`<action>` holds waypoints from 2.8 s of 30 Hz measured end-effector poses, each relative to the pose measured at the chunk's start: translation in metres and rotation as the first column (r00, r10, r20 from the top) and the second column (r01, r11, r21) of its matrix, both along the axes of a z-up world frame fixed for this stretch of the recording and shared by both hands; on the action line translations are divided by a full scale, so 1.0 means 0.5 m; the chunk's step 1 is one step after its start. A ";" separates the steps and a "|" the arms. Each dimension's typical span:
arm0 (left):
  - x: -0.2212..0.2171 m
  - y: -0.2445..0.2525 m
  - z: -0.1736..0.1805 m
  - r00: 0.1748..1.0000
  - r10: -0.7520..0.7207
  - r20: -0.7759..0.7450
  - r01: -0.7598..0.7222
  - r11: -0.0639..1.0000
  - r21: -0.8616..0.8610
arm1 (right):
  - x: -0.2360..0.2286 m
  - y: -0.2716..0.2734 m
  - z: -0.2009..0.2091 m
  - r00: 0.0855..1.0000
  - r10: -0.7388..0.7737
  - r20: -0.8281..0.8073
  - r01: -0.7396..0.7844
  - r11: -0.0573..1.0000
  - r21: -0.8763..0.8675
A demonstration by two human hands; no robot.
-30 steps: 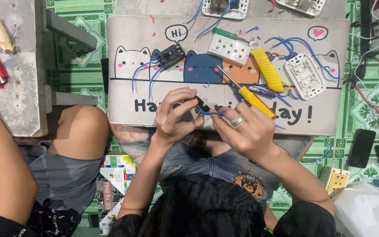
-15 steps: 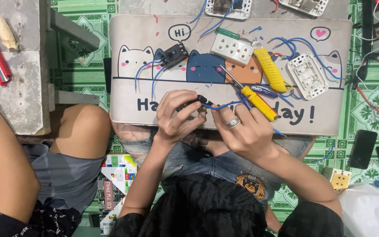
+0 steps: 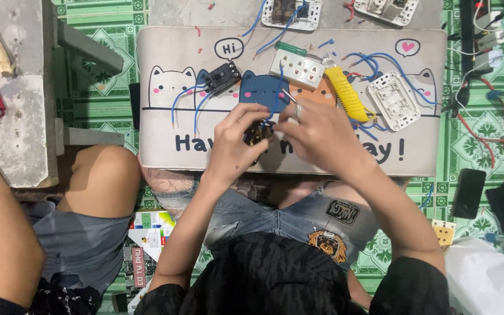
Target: The person assembles an electrical outlet by connecting wires to terminals, using a screwdriver and pliers. They then wrap the outlet with black electrical tape and place it on the work surface.
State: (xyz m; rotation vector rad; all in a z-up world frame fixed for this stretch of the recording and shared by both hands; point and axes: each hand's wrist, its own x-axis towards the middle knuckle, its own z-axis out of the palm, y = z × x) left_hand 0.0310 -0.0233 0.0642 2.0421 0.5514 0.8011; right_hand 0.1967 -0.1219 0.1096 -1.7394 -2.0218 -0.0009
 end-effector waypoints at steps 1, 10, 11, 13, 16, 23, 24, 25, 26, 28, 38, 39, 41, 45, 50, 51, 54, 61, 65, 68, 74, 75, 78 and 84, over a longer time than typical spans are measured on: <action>0.001 0.008 -0.015 1.000 -0.006 0.001 0.006 1.000 0.002 | 0.011 0.011 -0.002 1.000 -0.006 0.001 0.006 1.000 0.002; 0.026 -0.010 -0.047 0.961 0.125 -0.246 -0.158 0.980 -0.119 | 0.057 0.133 -0.042 0.980 0.097 0.175 -0.030 0.936 -0.350; 0.025 -0.013 -0.058 0.939 0.177 -0.295 -0.202 0.978 -0.057 | 0.050 0.146 -0.042 0.974 0.145 0.177 -0.083 0.945 -0.318; 0.027 -0.017 -0.069 0.912 0.228 -0.340 -0.239 0.971 0.009 | 0.032 0.171 -0.062 0.965 0.189 0.181 -0.133 0.950 -0.283; 0.025 -0.021 -0.078 0.846 0.355 -0.399 -0.380 0.925 0.018 | 0.001 0.211 -0.123 0.869 0.275 0.411 -0.199 0.955 -0.220; 0.002 -0.036 -0.072 0.846 0.433 -0.311 -0.496 0.853 -0.161 | -0.036 0.237 -0.156 0.820 0.328 0.469 -0.223 0.938 -0.266; -0.004 -0.040 -0.068 0.861 0.431 -0.269 -0.484 0.858 -0.172 | -0.042 0.233 -0.152 0.835 0.311 0.454 -0.195 0.939 -0.284; -0.011 -0.022 -0.084 0.862 0.430 -0.270 -0.482 0.859 -0.173 | -0.040 0.232 -0.148 0.836 0.310 0.454 -0.193 0.939 -0.285; -0.019 -0.004 -0.101 0.920 0.349 -0.178 -0.382 0.899 -0.214 | -0.038 0.229 -0.143 0.819 0.316 0.479 -0.175 0.932 -0.317; -0.029 0.023 -0.110 0.961 0.263 -0.084 -0.276 0.930 -0.244 | -0.042 0.220 -0.127 0.802 0.323 0.503 -0.155 0.925 -0.347; 0.005 0.082 -0.010 0.987 0.036 -0.156 -0.087 0.938 -0.335 | -0.046 0.198 -0.079 0.776 0.296 0.558 -0.092 0.927 -0.364; 0.009 0.084 0.005 0.991 0.033 -0.127 -0.066 0.962 -0.265 | -0.046 0.199 -0.088 0.753 0.281 0.595 -0.091 0.940 -0.329; 0.011 0.076 0.002 0.991 0.009 -0.136 -0.046 0.962 -0.270 | -0.045 0.196 -0.096 0.768 0.273 0.579 -0.087 0.941 -0.328; 0.022 0.097 -0.026 0.983 -0.014 -0.181 -0.023 0.980 -0.200 | -0.037 0.190 -0.108 0.749 0.219 0.625 -0.092 0.969 -0.229; 0.023 0.117 -0.145 0.952 -0.028 -0.304 0.002 0.997 -0.083 | -0.015 0.161 -0.152 0.811 0.195 0.552 -0.138 0.980 -0.144; 0.019 0.121 -0.176 0.928 -0.034 -0.371 0.021 0.999 -0.038 | -0.012 0.158 -0.159 0.826 0.199 0.528 -0.150 0.979 -0.135; 0.030 0.116 -0.200 0.927 0.005 -0.375 0.013 0.999 0.045 | -0.016 0.155 -0.139 0.813 0.189 0.551 -0.209 0.977 -0.026; 0.029 0.096 -0.119 0.980 0.013 -0.200 0.001 0.998 0.071 | -0.029 0.075 -0.135 0.814 0.084 0.575 -0.220 0.960 0.171; 0.032 0.099 -0.118 0.992 -0.007 -0.126 0.016 0.997 0.073 | -0.038 -0.009 -0.158 0.921 -0.076 0.381 -0.091 0.911 0.402; 0.029 0.091 -0.124 0.995 -0.018 -0.101 0.022 0.999 0.037 | -0.059 -0.078 -0.198 0.974 -0.169 0.151 0.113 0.940 0.323; 0.029 0.089 -0.151 1.000 0.016 0.008 -0.017 0.978 0.206 | -0.119 -0.107 -0.195 0.926 -0.376 -0.016 0.375 0.917 0.139; 0.027 0.094 -0.146 0.998 0.020 0.055 -0.033 0.965 0.259 | -0.122 -0.099 -0.207 0.921 -0.389 0.008 0.383 0.909 0.166; 0.022 0.102 -0.194 0.996 0.024 0.082 -0.047 0.956 0.290 | -0.114 -0.100 -0.234 0.938 -0.346 -0.027 0.345 0.923 0.170; -0.002 0.107 -0.169 0.999 0.032 0.040 -0.041 0.968 0.248 | -0.084 -0.095 -0.205 0.952 -0.304 0.021 0.304 0.952 -0.027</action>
